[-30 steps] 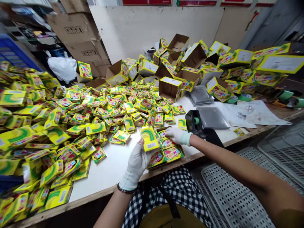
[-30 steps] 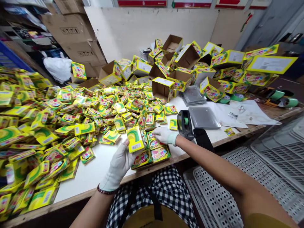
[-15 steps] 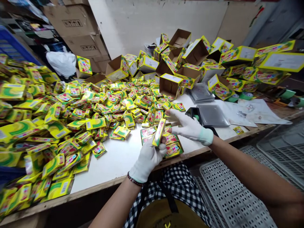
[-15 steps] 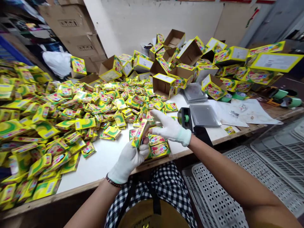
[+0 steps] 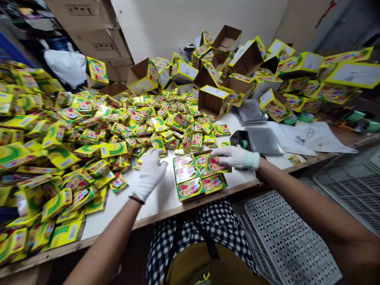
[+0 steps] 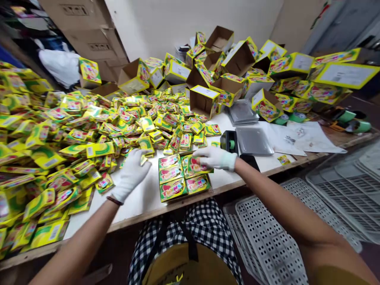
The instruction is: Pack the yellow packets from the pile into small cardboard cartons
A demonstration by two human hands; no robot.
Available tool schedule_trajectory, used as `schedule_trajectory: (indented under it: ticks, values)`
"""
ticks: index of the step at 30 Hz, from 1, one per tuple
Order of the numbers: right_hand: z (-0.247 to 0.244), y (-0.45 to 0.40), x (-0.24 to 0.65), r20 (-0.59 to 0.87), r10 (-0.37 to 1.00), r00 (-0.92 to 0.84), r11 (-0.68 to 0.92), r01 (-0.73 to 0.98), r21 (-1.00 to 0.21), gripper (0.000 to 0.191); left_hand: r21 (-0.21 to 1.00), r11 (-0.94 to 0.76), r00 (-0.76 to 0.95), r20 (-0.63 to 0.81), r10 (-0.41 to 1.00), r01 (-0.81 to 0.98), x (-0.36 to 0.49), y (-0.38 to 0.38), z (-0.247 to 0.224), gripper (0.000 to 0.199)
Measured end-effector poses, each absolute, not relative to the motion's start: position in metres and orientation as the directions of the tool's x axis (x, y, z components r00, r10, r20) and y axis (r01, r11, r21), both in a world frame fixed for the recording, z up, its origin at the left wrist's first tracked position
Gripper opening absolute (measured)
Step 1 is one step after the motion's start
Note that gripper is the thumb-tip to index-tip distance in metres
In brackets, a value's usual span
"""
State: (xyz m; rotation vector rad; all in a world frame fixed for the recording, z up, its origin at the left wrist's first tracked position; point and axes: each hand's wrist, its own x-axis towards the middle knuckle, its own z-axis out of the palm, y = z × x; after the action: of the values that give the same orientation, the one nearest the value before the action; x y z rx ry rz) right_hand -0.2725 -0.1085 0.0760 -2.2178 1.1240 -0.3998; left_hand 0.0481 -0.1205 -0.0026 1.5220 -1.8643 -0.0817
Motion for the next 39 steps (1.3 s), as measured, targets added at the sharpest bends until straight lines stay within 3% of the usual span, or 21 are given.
schedule_trajectory:
  ticks: [3,5,7,10,14,16,18,21,25,28,32,35,39]
  values:
    - [0.045,-0.114,-0.271,-0.232,-0.749,0.620,-0.486,-0.754,-0.442,0.031,0.128,0.127,-0.079,0.326,-0.942,-0.984,0.095,-0.158,-0.033,0.062]
    - [0.025,-0.110,-0.261,-0.211,-0.733,0.647,-0.536,-0.740,-0.406,0.030,-0.001,0.121,-0.118,0.213,-0.970,-0.993,0.109,-0.170,-0.048,0.066]
    - [0.012,-0.103,-0.252,-0.086,-0.737,0.671,-0.595,-0.703,-0.389,0.026,-0.019,0.156,-0.157,0.155,-0.975,-0.988,0.115,-0.175,-0.053,0.061]
    - [0.003,-0.087,-0.247,0.121,-0.753,0.647,-0.647,-0.693,-0.317,0.022,0.130,0.164,-0.134,0.216,-0.967,-0.978,0.114,-0.170,-0.043,0.041]
    - [-0.011,-0.065,-0.252,0.337,-0.709,0.619,-0.700,-0.674,-0.235,0.025,0.481,0.154,0.126,0.501,-0.856,-0.863,0.104,-0.143,-0.011,0.033]
    - [-0.019,-0.060,-0.254,0.396,-0.668,0.630,-0.734,-0.647,-0.208,0.027,0.755,0.197,0.290,0.460,-0.839,-0.626,0.086,-0.122,0.004,0.033]
    - [-0.024,-0.061,-0.255,0.403,-0.645,0.649,-0.756,-0.620,-0.209,0.029,0.956,0.202,0.295,0.260,-0.919,-0.213,0.057,-0.101,0.014,0.034]
    - [-0.025,-0.064,-0.255,0.381,-0.644,0.663,-0.762,-0.601,-0.241,0.030,0.949,0.069,0.127,0.031,-0.991,0.306,0.005,-0.074,0.021,0.032]
    - [-0.026,-0.062,-0.254,0.374,-0.646,0.665,-0.760,-0.604,-0.238,0.033,0.824,-0.090,-0.026,-0.091,-0.996,0.559,-0.039,-0.059,0.020,0.032]
    - [-0.028,-0.059,-0.256,0.445,-0.694,0.566,-0.719,-0.568,-0.400,0.036,0.810,-0.140,-0.045,-0.140,-0.989,0.569,-0.047,-0.060,0.018,0.037]
    - [-0.011,-0.062,-0.253,0.487,-0.861,0.148,-0.504,-0.374,-0.778,0.057,0.843,-0.126,-0.032,-0.128,-0.991,0.523,-0.053,-0.062,0.016,0.038]
    - [0.015,-0.074,-0.249,0.531,-0.831,0.166,-0.554,-0.344,-0.758,0.065,0.905,-0.086,-0.055,-0.069,-0.996,0.416,-0.067,-0.055,0.018,0.040]
    - [0.031,-0.102,-0.253,0.469,-0.798,0.379,-0.603,-0.517,-0.607,0.031,0.987,0.096,-0.081,0.108,-0.991,0.132,-0.070,-0.057,0.019,0.041]
